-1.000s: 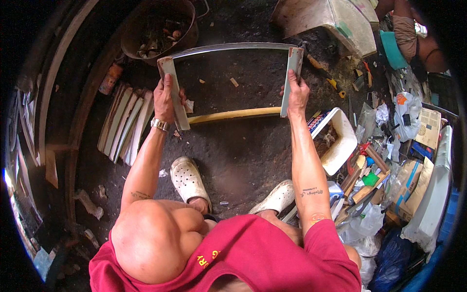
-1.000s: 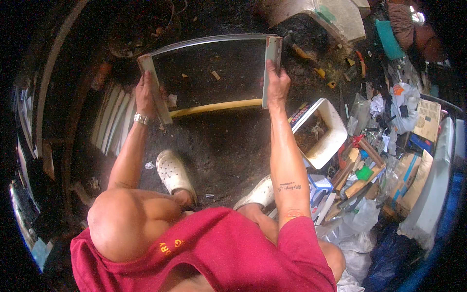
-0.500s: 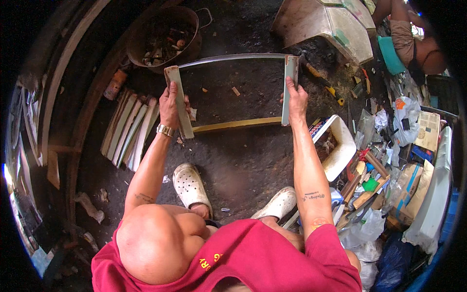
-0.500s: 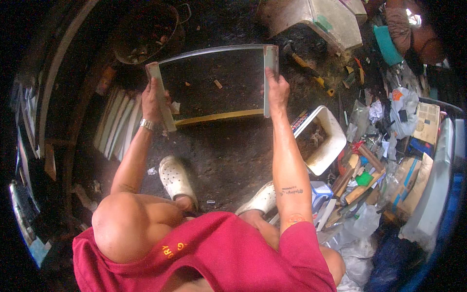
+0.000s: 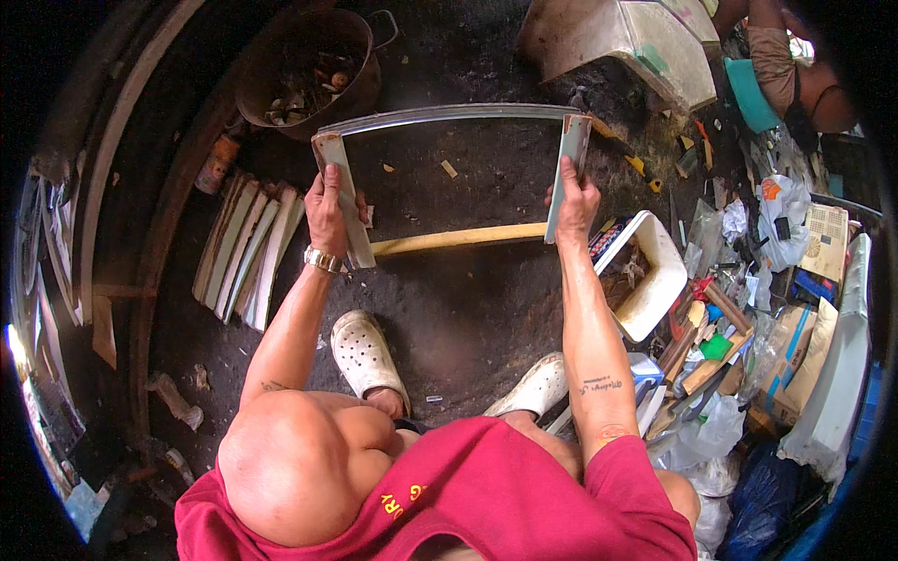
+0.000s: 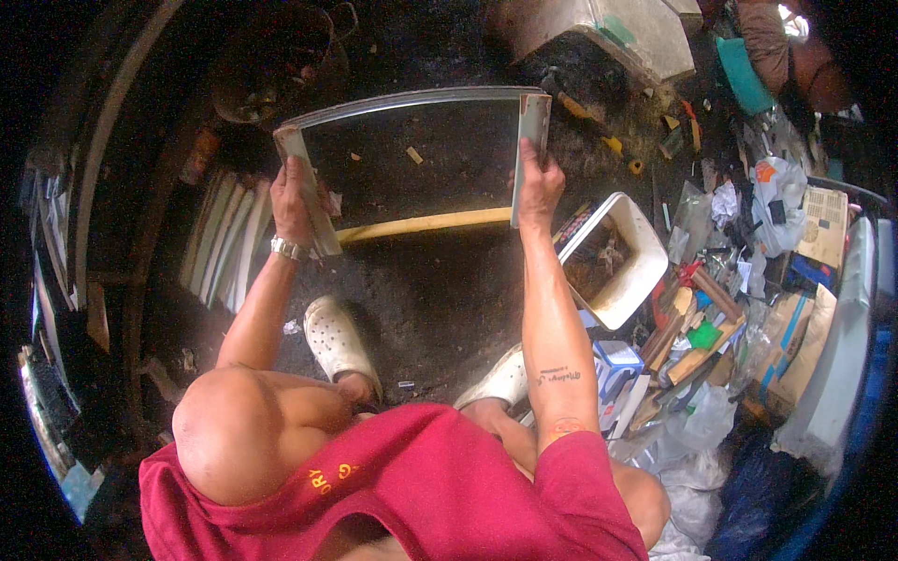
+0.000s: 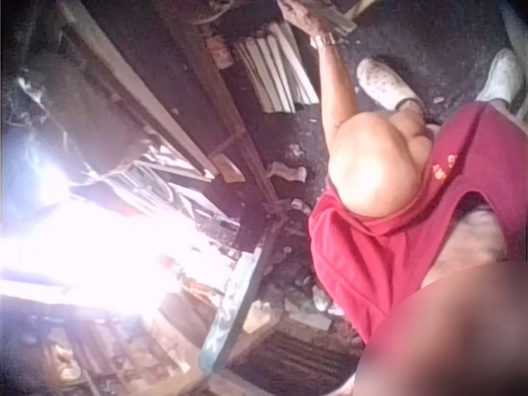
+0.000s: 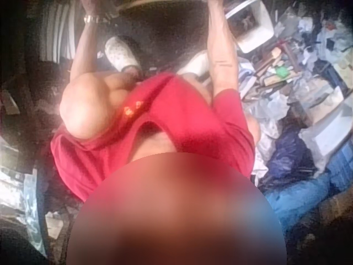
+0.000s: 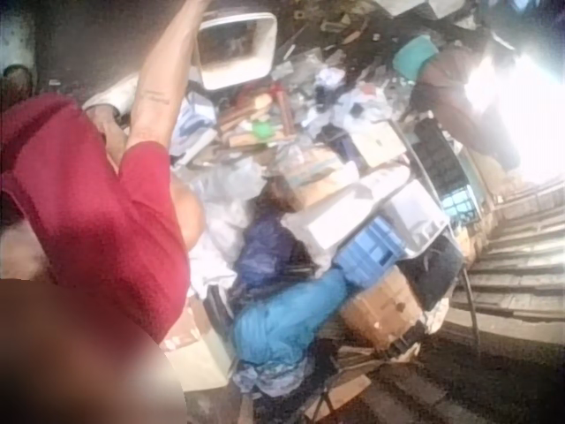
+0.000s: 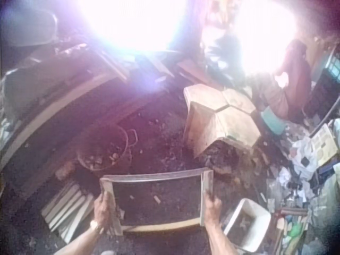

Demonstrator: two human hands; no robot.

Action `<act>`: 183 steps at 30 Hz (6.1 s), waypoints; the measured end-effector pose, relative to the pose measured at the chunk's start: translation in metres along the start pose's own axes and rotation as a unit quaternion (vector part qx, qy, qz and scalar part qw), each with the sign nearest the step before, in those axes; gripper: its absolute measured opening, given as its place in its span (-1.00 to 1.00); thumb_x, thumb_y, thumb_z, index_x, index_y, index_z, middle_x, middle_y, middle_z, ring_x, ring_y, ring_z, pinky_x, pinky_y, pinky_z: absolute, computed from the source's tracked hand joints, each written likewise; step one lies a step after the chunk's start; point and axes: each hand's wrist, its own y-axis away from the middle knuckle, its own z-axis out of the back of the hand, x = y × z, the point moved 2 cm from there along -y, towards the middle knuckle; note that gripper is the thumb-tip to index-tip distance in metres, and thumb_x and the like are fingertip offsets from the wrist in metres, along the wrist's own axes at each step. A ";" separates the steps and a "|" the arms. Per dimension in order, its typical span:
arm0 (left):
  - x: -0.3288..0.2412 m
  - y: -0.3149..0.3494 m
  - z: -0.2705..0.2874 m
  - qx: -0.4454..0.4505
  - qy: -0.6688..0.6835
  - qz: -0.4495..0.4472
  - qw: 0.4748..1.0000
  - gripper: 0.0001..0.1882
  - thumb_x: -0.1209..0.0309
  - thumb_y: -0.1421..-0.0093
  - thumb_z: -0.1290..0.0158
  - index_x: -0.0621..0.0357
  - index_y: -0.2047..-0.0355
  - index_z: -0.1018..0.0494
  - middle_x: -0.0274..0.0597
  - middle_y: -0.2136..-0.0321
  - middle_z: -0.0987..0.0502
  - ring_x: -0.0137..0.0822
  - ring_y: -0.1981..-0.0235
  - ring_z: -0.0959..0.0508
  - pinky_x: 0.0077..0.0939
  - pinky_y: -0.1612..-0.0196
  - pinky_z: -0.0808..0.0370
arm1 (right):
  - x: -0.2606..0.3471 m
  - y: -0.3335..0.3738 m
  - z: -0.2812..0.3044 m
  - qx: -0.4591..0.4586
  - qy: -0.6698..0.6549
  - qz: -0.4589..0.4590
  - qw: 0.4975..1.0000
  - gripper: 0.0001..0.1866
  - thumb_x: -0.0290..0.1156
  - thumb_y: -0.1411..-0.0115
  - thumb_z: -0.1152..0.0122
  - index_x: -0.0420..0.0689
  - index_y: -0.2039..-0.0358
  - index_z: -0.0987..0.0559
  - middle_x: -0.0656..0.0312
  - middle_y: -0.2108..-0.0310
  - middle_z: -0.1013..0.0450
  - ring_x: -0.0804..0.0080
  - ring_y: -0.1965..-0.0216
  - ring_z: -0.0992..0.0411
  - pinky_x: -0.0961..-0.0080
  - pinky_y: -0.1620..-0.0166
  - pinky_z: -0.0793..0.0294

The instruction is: The person assembles a rectangular wooden frame by fitting four light-colored wooden pieces together. They use a hammer to tap the joints and repeatedly check alignment by lifting and rotating the frame. The person also picks up and sets aside a small white plastic container during the process.

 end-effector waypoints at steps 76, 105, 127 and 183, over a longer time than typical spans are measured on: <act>0.054 -0.007 0.010 0.104 0.013 0.202 0.974 -0.55 0.22 -0.45 -0.03 0.07 -0.25 -0.22 -0.11 0.29 -0.59 -0.24 0.52 -0.63 -0.28 0.47 -0.64 | -0.029 0.007 0.033 0.128 0.357 0.069 0.923 0.19 -0.38 -0.03 -0.52 0.31 -0.55 0.05 -0.22 -0.08 -0.53 -0.17 -0.10 -0.53 0.11 -0.14 -0.49; 0.043 -0.057 0.011 0.155 -0.192 0.107 0.963 -0.62 0.21 -0.39 -0.14 0.14 -0.11 -0.45 -0.21 0.25 -0.62 -0.34 0.41 -0.61 -0.41 0.36 -0.56 | 0.004 0.019 0.243 0.340 0.556 0.025 0.758 -0.69 -0.36 -0.13 -0.21 -0.11 0.12 -0.70 -0.05 0.16 -0.63 -0.07 0.06 -0.58 0.07 -0.05 -0.55; 0.035 -0.052 0.023 0.090 -0.336 0.003 0.937 -0.43 0.07 -0.37 -0.16 0.28 -0.18 -0.49 -0.09 -0.06 -0.59 -0.31 -0.02 -0.54 -0.41 -0.10 -0.45 | -0.075 0.034 0.213 0.351 0.650 0.083 0.669 -0.73 -0.44 0.00 -0.30 -0.14 0.22 -0.67 -0.16 0.40 -0.59 -0.18 0.27 -0.59 -0.03 0.17 -0.57; -0.009 -0.044 -0.014 -0.051 -0.056 -0.028 0.997 -0.76 0.41 -0.22 -0.28 0.24 0.13 -0.69 -0.20 0.23 -0.72 -0.47 0.25 -0.64 -0.53 0.16 -0.54 | 0.089 -0.015 0.017 0.173 0.214 -0.020 0.961 -0.58 -0.47 -0.19 -0.28 -0.24 -0.08 -0.56 0.32 0.35 -0.54 0.64 0.48 -0.42 0.63 0.43 -0.40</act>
